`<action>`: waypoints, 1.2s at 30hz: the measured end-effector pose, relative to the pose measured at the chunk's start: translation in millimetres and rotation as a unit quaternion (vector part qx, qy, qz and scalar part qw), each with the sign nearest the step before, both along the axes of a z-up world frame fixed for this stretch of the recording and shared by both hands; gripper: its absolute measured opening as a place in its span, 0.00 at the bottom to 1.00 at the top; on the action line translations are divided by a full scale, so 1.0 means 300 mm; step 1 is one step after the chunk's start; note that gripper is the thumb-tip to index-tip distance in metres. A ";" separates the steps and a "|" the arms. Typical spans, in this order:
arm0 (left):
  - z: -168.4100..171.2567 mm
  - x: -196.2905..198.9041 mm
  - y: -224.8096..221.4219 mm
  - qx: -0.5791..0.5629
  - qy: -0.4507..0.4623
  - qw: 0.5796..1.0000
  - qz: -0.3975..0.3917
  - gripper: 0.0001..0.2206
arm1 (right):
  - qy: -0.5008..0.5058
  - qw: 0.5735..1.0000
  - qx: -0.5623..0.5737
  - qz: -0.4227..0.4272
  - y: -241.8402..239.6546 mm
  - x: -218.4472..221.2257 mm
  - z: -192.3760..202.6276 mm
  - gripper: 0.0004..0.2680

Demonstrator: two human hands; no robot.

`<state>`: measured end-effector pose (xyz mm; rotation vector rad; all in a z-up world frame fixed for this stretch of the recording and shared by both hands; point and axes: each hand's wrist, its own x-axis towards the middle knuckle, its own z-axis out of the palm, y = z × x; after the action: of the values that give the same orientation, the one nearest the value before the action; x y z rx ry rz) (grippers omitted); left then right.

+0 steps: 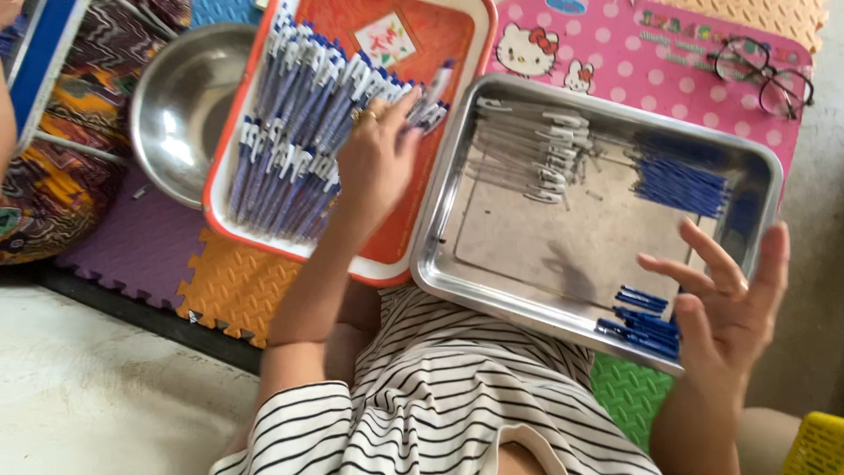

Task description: The person assembles ballpoint pens by picking up pen barrels, inserting blue ink refills, and securing them together while working on a tray.

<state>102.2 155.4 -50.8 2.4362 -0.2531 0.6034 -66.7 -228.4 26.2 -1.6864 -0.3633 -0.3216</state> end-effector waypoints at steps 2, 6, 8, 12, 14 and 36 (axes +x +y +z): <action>-0.036 0.085 0.078 0.080 0.120 0.989 0.030 0.23 | 0.019 0.999 -0.020 -0.018 -0.064 -0.024 -0.037 0.30; -0.140 0.084 0.101 0.168 0.165 0.971 0.043 0.15 | 0.004 0.997 -0.053 -0.054 -0.071 -0.061 -0.044 0.28; -0.148 0.088 0.099 0.182 0.128 0.974 0.048 0.14 | 0.048 0.995 -0.031 -0.076 -0.095 -0.070 -0.064 0.28; -0.139 0.083 0.094 0.195 0.107 0.974 0.044 0.13 | 0.070 0.991 -0.006 -0.117 -0.124 -0.084 -0.089 0.28; -0.127 0.089 0.089 0.226 0.094 0.969 0.046 0.13 | 0.050 0.996 -0.027 -0.075 -0.181 -0.074 -0.113 0.27; -0.346 0.084 -0.832 0.180 -0.340 0.866 -0.319 0.03 | -0.214 0.584 -0.751 -0.223 -0.397 0.479 -0.467 0.04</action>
<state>127.3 -94.1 -154.7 2.1497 -1.5062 1.1441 77.0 -347.5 -114.1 -3.4448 -0.6409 -0.9916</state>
